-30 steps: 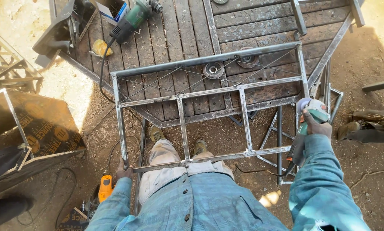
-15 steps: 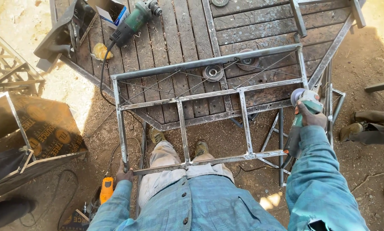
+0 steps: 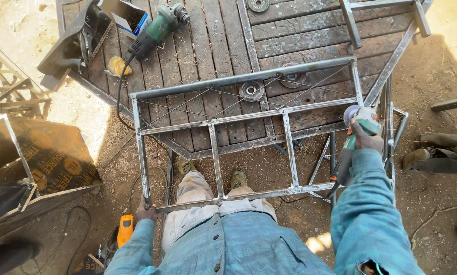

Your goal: Using a handheld angle grinder to smooth out weld joints on a rectangular metal frame.

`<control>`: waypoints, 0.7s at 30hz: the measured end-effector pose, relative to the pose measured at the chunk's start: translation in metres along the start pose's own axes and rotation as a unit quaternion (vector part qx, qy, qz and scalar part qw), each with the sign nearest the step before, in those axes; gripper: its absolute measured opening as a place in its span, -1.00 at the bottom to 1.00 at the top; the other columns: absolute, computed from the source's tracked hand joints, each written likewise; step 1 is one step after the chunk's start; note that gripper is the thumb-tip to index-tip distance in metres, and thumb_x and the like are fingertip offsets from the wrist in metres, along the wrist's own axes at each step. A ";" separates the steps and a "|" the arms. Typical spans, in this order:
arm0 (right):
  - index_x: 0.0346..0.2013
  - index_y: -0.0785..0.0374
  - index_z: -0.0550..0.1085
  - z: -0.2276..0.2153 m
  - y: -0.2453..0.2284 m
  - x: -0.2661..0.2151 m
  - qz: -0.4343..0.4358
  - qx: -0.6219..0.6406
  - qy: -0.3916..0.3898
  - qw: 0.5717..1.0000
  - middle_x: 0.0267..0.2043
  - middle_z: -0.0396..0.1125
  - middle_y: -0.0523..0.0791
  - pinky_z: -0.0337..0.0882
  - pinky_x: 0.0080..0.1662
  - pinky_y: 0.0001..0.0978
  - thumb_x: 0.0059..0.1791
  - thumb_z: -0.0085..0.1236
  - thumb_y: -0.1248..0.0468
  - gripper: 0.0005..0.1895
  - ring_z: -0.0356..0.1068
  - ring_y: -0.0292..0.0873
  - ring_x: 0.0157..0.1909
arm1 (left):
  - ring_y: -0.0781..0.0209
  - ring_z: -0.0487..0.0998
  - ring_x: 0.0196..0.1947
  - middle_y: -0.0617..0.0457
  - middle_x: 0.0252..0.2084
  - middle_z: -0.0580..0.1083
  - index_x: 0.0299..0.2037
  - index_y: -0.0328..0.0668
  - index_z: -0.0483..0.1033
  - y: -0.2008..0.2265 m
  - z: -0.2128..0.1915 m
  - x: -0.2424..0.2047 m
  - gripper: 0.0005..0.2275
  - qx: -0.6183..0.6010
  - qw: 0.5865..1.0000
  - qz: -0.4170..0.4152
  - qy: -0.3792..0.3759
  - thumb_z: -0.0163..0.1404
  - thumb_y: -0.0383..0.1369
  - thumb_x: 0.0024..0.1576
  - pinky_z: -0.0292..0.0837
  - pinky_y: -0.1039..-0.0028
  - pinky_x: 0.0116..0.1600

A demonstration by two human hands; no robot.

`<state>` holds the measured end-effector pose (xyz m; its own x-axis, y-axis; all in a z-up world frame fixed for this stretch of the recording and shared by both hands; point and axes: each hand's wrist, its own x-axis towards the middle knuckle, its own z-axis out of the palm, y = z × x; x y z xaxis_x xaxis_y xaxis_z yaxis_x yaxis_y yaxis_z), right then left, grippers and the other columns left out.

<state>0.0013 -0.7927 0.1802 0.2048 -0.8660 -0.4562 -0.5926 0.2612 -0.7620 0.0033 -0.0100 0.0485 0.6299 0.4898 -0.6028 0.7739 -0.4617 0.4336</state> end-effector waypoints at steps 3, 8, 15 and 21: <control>-0.05 0.13 0.58 -0.003 0.018 -0.002 -0.004 0.057 0.006 0.998 -0.05 0.55 -0.19 0.63 0.06 -0.49 -0.34 0.62 -0.12 -0.30 0.57 -0.19 -0.04 | 0.04 0.53 0.13 0.05 0.21 0.50 0.49 0.33 0.16 0.007 -0.002 -0.007 -0.31 -0.019 1.000 -0.011 -0.001 0.08 -0.53 0.17 0.33 0.34 0.35; -0.09 0.17 0.54 -0.020 0.048 0.004 0.031 0.022 0.051 0.998 -0.07 0.53 -0.16 0.61 -0.02 -0.53 -0.38 0.63 -0.28 -0.18 0.55 -0.22 -0.12 | 0.03 0.57 0.02 0.03 0.19 0.51 0.50 0.32 0.15 0.012 -0.005 -0.012 -0.31 -0.037 0.999 -0.025 -0.003 0.07 -0.55 0.18 0.48 0.30 0.18; -0.01 0.24 0.51 -0.041 0.056 -0.011 0.053 0.034 0.079 0.995 0.01 0.51 -0.09 0.63 0.05 -0.48 -0.36 0.66 -0.20 -0.14 0.57 -0.15 -0.05 | 0.08 0.57 -0.01 0.01 0.18 0.51 0.50 0.29 0.15 0.019 -0.006 -0.020 -0.34 -0.055 0.998 -0.027 0.004 0.02 -0.56 0.21 0.48 0.35 0.17; 0.02 0.22 0.51 -0.035 0.036 -0.028 0.035 0.031 0.043 0.998 0.01 0.52 -0.13 0.63 0.02 -0.52 -0.28 0.61 -0.09 -0.26 0.57 -0.20 -0.06 | 0.05 0.54 0.07 0.03 0.25 0.47 0.51 0.26 0.12 0.024 -0.007 -0.026 -0.33 -0.062 0.998 -0.026 -0.002 0.01 -0.57 0.21 0.45 0.31 0.20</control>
<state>-0.0533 -0.7743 0.1818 0.0951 -0.8777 -0.4696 -0.5538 0.3454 -0.7576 0.0062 -0.0287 0.0795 0.5887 0.5081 -0.6287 0.8078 -0.3403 0.4813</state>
